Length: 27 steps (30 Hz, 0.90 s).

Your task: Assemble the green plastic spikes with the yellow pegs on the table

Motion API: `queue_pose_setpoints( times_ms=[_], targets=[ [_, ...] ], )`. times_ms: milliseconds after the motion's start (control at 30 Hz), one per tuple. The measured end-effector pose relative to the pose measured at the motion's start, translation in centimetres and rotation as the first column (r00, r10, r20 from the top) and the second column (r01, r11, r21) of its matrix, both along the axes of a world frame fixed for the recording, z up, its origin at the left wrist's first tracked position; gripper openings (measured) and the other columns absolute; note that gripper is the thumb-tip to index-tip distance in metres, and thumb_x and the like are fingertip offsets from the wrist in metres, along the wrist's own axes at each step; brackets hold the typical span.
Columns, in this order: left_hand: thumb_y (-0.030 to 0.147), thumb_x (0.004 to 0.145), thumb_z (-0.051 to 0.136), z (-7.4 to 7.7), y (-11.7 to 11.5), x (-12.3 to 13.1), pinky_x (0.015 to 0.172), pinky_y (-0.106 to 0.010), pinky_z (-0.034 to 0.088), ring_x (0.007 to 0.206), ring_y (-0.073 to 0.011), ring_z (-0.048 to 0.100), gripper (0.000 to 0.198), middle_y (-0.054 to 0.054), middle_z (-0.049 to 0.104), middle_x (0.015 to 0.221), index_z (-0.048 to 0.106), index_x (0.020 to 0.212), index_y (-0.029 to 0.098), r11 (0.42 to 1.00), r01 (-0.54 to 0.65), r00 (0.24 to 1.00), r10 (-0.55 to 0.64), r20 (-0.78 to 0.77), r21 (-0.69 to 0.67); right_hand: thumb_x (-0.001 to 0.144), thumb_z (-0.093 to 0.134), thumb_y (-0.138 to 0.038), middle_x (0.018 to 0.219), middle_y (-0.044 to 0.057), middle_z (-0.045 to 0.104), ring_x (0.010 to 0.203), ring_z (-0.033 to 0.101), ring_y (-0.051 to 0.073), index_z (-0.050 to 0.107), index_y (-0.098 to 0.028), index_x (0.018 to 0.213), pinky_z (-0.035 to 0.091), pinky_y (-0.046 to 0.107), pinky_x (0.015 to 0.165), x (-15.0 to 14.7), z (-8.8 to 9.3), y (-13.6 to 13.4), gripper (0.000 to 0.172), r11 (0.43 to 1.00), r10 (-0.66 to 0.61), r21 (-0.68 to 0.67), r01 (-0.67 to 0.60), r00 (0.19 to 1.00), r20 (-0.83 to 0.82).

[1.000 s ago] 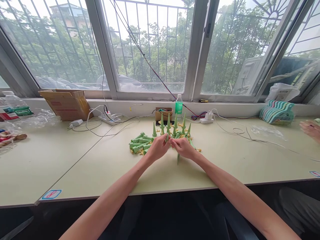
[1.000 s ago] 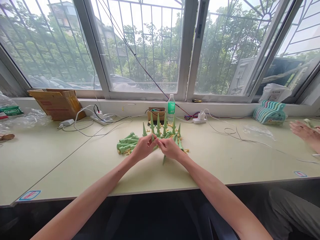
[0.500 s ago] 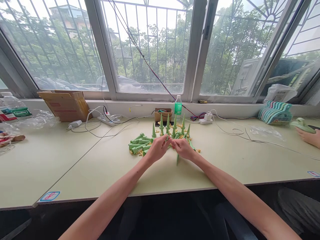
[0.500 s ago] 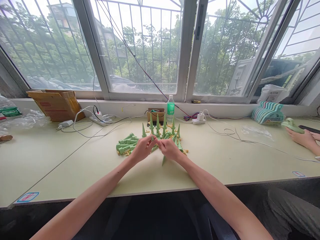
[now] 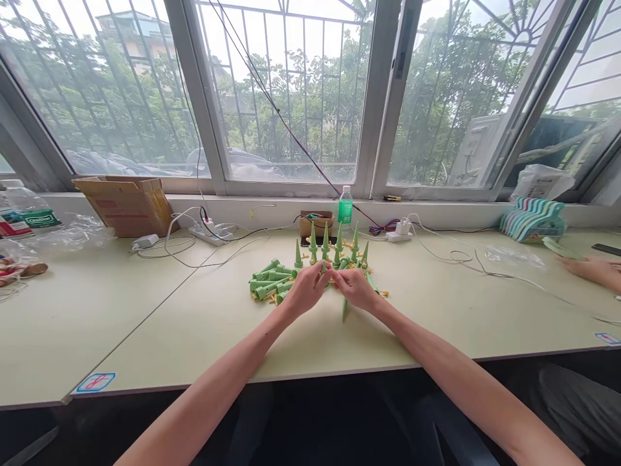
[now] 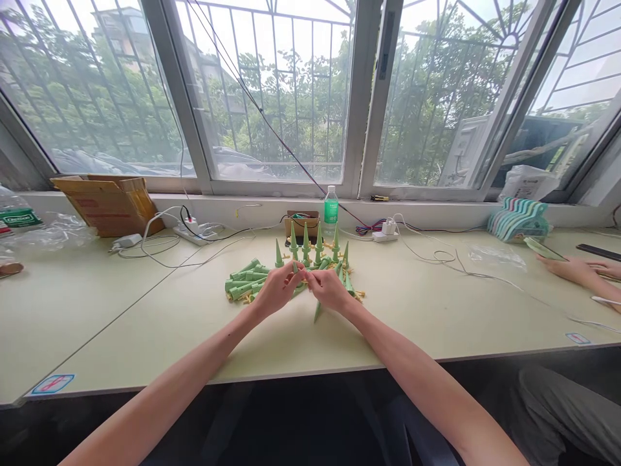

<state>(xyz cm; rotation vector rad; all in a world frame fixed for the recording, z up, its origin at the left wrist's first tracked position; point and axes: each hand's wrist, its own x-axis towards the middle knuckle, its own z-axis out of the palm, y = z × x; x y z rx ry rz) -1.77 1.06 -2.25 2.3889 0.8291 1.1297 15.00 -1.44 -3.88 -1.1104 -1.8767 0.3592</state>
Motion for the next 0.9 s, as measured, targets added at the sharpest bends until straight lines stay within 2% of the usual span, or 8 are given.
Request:
queue_pose_setpoints(
  times_ms=[100,300,567,900],
  targets=[
    [0.041,0.095,0.040,-0.05,0.09,0.05,0.055,-0.020,0.039,0.054,-0.0085,0.046,0.027,0.001,0.061,0.073,0.054,0.092,0.018,1.000,-0.019,1.000,0.019,0.010,-0.004,0.096,0.035,-0.051,0.058,0.001,0.054,0.054,0.046,0.011,0.054,-0.015,0.062,0.033,0.023,0.054,0.00,0.17,-0.10,0.053,1.000,-0.001,0.010,0.001,1.000,0.016],
    [0.039,0.094,0.043,-0.06,0.11,0.12,0.054,-0.020,0.040,0.052,-0.0079,0.047,0.023,0.002,0.059,0.068,0.054,0.092,0.019,0.998,-0.060,0.997,0.061,0.043,-0.008,0.094,0.041,-0.048,0.059,0.000,0.050,0.055,0.039,0.010,0.052,-0.016,0.065,0.030,0.024,0.054,-0.01,0.22,-0.24,0.044,1.000,0.003,0.024,-0.004,0.999,0.048],
    [0.040,0.090,0.050,0.01,-0.05,0.17,0.054,-0.020,0.044,0.053,-0.0089,0.050,0.024,0.004,0.055,0.063,0.054,0.098,0.019,0.998,-0.017,0.998,0.021,0.067,-0.058,0.094,0.040,-0.037,0.059,-0.001,0.049,0.055,0.038,0.010,0.049,-0.017,0.065,0.029,0.023,0.053,-0.01,0.12,-0.06,0.036,0.999,-0.033,0.036,0.033,0.999,0.003],
    [0.038,0.088,0.052,0.21,-0.20,0.24,0.053,-0.019,0.045,0.057,-0.0089,0.054,0.023,0.001,0.060,0.073,0.053,0.100,0.018,0.992,0.044,0.992,-0.029,0.119,-0.122,0.092,0.042,-0.033,0.058,-0.001,0.049,0.053,0.038,0.010,0.048,-0.017,0.062,0.029,0.023,0.052,0.06,0.34,-0.24,0.034,0.998,-0.058,0.025,0.058,0.998,-0.016]
  ],
)
